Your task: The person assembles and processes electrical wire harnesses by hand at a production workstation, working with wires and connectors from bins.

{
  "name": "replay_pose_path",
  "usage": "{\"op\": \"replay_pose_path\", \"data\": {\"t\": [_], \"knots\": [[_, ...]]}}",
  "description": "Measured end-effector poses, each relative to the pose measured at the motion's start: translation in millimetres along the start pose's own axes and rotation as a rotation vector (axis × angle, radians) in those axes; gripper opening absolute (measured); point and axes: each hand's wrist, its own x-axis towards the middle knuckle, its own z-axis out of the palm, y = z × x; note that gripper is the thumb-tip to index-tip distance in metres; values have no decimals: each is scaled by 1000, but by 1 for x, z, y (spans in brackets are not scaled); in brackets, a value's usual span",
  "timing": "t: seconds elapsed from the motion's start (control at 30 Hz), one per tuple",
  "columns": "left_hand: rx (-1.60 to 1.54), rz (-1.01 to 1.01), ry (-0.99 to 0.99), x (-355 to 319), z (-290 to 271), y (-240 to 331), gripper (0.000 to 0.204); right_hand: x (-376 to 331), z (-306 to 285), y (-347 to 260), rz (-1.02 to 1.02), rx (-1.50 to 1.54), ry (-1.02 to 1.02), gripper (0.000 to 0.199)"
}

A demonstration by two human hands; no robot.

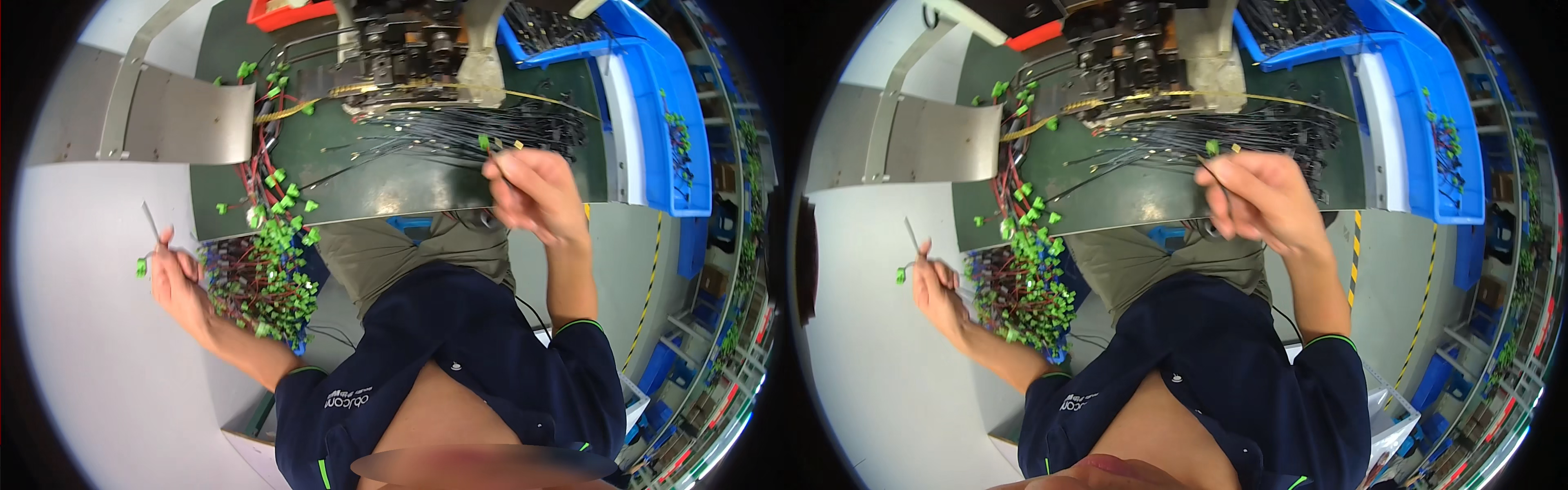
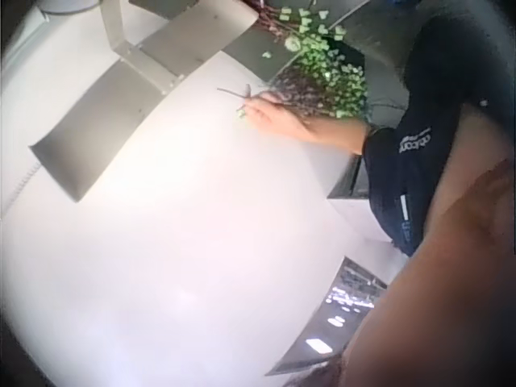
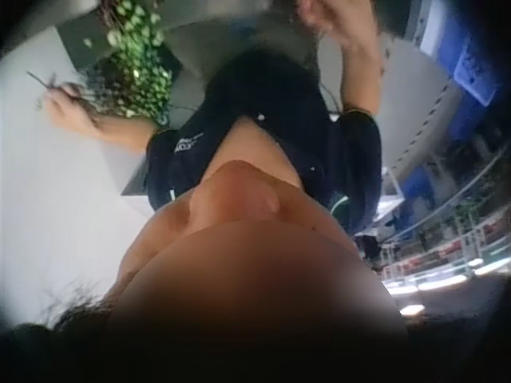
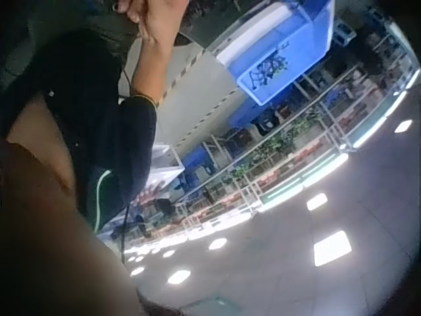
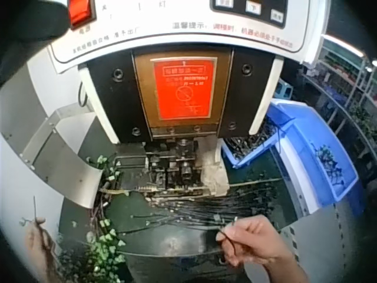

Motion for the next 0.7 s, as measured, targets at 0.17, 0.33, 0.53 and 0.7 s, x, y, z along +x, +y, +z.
{"op": "replay_pose_path", "data": {"t": [0.17,0.33,0.53,0.7], "knots": [[245,63,16,-45,-24,30,38,-121,-46,-96,-333,-373,345,27],[186,268,-676,-69,-3,29,31,-215,-69,-229,-627,-1006,824,32],[-176,-7,-866,-115,95,-4,18,-164,-144,-262,-378,-1499,859,31],[-219,83,-866,-133,149,-5,13,-71,-134,-138,-844,-1702,490,21]]}}
